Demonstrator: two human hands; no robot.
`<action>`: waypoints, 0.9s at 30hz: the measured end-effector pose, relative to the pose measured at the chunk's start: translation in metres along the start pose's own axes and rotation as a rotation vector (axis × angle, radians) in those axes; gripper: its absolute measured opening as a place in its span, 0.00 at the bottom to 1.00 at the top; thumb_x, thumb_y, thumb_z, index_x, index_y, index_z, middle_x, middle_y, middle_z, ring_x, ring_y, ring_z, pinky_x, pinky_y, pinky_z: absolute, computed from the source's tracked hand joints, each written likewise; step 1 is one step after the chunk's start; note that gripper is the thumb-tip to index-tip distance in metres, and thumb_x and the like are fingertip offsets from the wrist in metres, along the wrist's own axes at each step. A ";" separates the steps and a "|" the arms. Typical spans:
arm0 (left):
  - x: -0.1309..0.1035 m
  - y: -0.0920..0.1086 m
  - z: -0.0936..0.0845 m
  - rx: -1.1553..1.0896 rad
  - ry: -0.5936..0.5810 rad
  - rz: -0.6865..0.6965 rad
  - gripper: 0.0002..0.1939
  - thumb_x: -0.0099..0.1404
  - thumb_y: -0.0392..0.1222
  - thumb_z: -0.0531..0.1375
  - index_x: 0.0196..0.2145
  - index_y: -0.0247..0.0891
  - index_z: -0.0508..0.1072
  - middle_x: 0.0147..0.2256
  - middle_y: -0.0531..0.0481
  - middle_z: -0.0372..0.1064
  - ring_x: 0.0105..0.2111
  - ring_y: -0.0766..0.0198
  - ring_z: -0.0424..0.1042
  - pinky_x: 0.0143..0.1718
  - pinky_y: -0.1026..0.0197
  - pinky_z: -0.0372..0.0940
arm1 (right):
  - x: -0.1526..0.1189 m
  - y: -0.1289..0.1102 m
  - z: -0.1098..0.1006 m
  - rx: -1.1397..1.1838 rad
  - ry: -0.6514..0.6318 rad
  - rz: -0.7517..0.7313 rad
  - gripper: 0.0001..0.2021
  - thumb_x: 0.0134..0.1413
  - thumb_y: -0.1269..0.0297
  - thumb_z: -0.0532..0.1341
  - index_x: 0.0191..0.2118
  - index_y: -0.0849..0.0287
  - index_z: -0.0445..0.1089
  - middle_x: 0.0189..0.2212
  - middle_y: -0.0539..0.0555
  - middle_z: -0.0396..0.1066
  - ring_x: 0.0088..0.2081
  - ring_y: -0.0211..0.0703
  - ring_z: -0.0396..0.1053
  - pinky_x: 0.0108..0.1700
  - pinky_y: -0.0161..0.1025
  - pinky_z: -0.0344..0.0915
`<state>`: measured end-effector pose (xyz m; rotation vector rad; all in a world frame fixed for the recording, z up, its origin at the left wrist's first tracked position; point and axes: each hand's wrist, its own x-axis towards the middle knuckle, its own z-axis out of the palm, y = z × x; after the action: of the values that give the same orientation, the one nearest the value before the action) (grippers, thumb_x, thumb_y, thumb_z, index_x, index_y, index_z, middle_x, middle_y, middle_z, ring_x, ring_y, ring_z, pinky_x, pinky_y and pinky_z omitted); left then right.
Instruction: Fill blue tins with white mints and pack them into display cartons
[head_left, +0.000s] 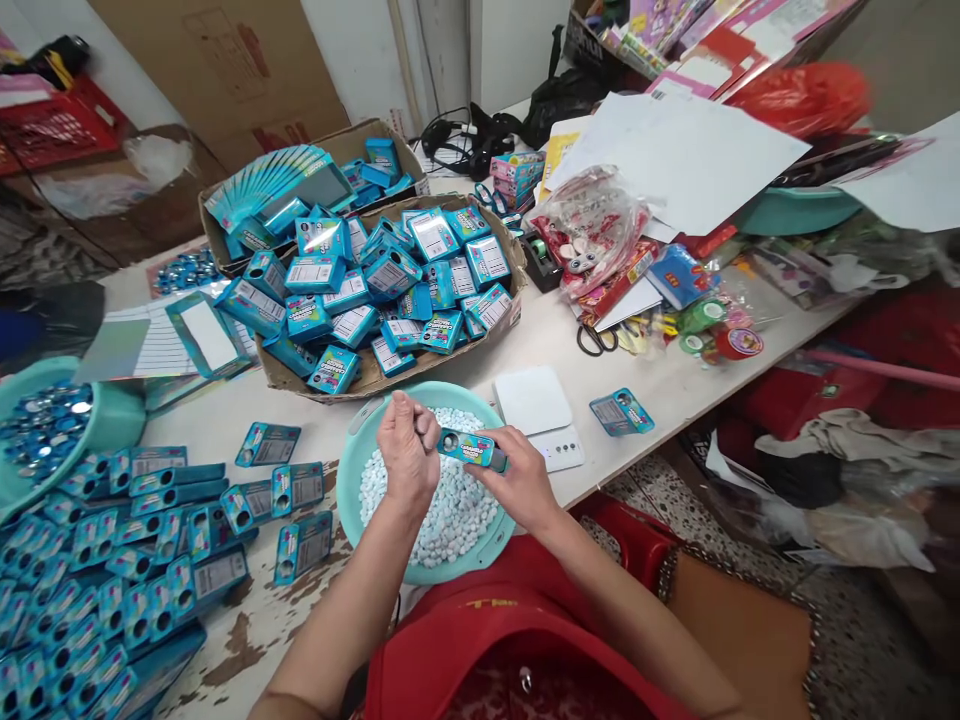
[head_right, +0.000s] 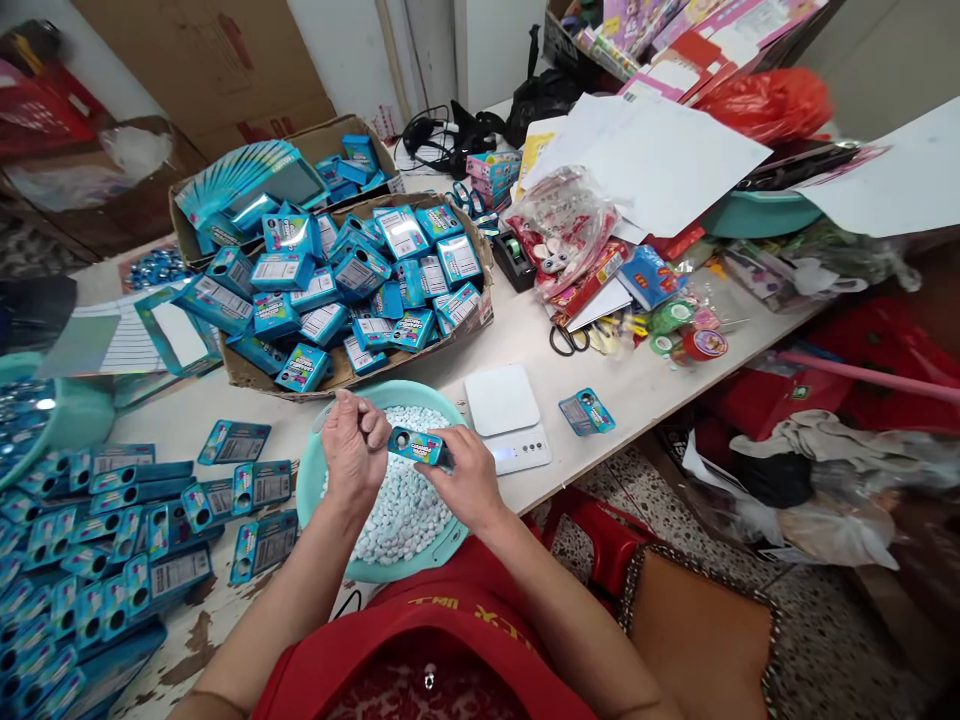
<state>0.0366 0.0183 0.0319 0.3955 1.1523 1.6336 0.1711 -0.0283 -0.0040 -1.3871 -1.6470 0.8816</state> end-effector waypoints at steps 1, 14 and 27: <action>0.003 -0.001 -0.005 0.007 0.001 -0.011 0.23 0.53 0.57 0.65 0.22 0.36 0.61 0.16 0.61 0.51 0.13 0.78 0.49 0.13 0.71 0.43 | -0.001 0.002 -0.005 0.028 0.015 0.024 0.14 0.46 0.64 0.67 0.41 0.54 0.70 0.37 0.53 0.72 0.41 0.47 0.70 0.43 0.43 0.66; 0.018 -0.046 -0.067 1.322 -0.493 0.026 0.20 0.59 0.54 0.54 0.42 0.39 0.73 0.46 0.43 0.70 0.48 0.51 0.67 0.51 0.48 0.59 | 0.036 0.116 -0.034 0.139 0.429 0.333 0.20 0.41 0.52 0.67 0.38 0.59 0.67 0.33 0.53 0.71 0.36 0.44 0.69 0.42 0.43 0.66; 0.023 -0.045 -0.057 1.143 -0.385 -0.083 0.19 0.56 0.56 0.56 0.35 0.38 0.74 0.33 0.49 0.74 0.34 0.59 0.71 0.40 0.58 0.63 | -0.031 0.115 -0.112 -0.320 0.848 0.375 0.23 0.50 0.48 0.60 0.45 0.61 0.66 0.39 0.57 0.63 0.40 0.45 0.63 0.43 0.45 0.64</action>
<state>0.0112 0.0100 -0.0392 1.2882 1.6632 0.6225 0.3244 -0.0385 -0.0600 -1.9688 -0.8998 0.1357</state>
